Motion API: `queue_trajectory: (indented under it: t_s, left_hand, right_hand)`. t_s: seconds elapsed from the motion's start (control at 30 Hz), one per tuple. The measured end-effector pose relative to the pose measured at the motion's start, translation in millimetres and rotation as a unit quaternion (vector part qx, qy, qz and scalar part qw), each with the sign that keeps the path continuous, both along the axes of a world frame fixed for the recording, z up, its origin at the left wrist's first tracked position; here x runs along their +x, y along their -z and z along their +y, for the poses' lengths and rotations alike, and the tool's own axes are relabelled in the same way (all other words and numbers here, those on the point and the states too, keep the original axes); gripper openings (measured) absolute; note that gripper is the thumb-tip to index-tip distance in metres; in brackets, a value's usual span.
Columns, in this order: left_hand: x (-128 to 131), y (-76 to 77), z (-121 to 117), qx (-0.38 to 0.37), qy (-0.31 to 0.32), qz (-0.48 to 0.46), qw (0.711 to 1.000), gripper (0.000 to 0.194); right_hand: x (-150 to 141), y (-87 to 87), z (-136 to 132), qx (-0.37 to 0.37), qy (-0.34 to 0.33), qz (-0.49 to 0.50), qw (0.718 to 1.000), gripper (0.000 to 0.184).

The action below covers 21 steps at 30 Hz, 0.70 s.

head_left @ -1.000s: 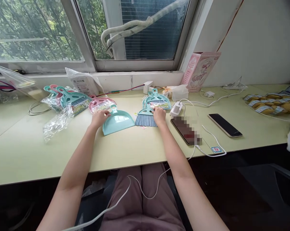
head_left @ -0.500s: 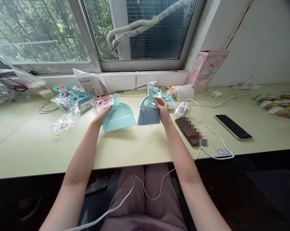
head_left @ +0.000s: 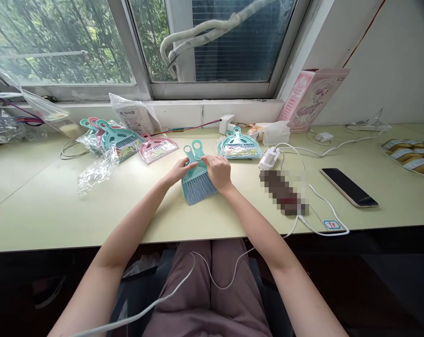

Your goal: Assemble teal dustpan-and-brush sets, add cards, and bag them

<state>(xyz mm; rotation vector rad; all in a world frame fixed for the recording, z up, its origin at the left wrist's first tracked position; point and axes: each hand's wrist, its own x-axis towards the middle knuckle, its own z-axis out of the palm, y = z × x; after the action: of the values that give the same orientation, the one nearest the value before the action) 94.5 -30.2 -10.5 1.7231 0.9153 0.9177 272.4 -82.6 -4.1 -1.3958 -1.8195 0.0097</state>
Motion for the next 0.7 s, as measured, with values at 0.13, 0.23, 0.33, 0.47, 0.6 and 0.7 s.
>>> queue_trajectory:
  t_s: [0.13, 0.23, 0.33, 0.47, 0.6, 0.7]
  left_hand:
    - [3, -0.7, -2, 0.032, -0.046, 0.014, 0.998, 0.051]
    - [4, -7.9, -8, 0.034, -0.04, 0.005, 0.999, 0.05]
    - [4, -14.9, -14, 0.019, -0.003, -0.014, 1.0, 0.052]
    - [6, -17.1, -17, -0.002, 0.002, -0.034, 0.999, 0.059]
    - [5, -15.1, -14, 0.01, -0.034, -0.037, 0.999, 0.061]
    - [6, -14.3, -13, 0.031, -0.062, -0.035, 0.997, 0.057]
  right_hand:
    - [1, -4.2, -1, 0.033, 0.027, -0.066, 0.997, 0.028]
    - [6, -6.0, 2, 0.029, 0.043, -0.064, 0.997, 0.024]
    - [12, -4.3, 6, 0.024, 0.063, -0.051, 0.996, 0.022]
    - [17, -2.5, 9, 0.019, 0.089, -0.038, 0.995, 0.022]
    - [16, -6.5, 8, 0.025, 0.079, -0.006, 0.997, 0.025]
    - [15, -7.6, 9, -0.016, 0.065, 0.059, 0.996, 0.033]
